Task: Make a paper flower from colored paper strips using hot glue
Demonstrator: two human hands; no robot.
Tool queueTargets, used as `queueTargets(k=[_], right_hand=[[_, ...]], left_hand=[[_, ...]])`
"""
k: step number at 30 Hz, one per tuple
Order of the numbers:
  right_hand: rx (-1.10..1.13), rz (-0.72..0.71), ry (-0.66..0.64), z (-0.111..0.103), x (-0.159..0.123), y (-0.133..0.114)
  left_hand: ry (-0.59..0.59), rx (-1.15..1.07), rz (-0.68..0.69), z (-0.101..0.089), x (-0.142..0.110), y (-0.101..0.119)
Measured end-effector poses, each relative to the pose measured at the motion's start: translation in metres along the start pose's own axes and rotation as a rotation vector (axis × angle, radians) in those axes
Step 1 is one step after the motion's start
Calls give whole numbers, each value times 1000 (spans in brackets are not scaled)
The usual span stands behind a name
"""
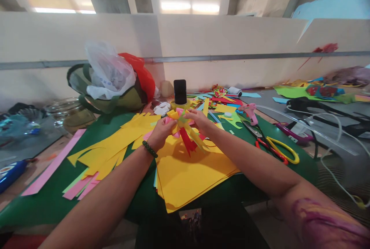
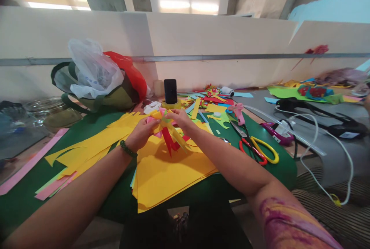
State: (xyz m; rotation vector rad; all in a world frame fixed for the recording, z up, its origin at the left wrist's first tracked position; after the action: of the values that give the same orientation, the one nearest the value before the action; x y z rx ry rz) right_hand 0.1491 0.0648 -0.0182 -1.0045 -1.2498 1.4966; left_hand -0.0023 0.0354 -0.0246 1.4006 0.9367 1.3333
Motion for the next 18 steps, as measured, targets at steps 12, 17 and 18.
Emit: queueTargets(k=[12,17,18], right_hand=[[-59,-44,-40,-4,-2,-1],[-109,-66,-27,-4,-3,-4],[-122,-79,-20,-4,-3,-4]], left_hand=[[8,8,-31,-4,0,-1],[7,-11,-32,-5,2,-3],[4,-18,-39,-5,2,-3]])
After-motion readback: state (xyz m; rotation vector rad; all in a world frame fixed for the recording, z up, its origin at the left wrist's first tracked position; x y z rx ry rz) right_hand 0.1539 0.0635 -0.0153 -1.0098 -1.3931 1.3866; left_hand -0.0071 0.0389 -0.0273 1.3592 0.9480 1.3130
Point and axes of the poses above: each hand's wrist, its own x-axis towards the middle knuckle, its own z-axis out of the palm, y = z × x, the point moved 1 cm from there along x, towards the middle knuckle, and after that the axes turned 4 degrees about z, right-handed, at the moved point
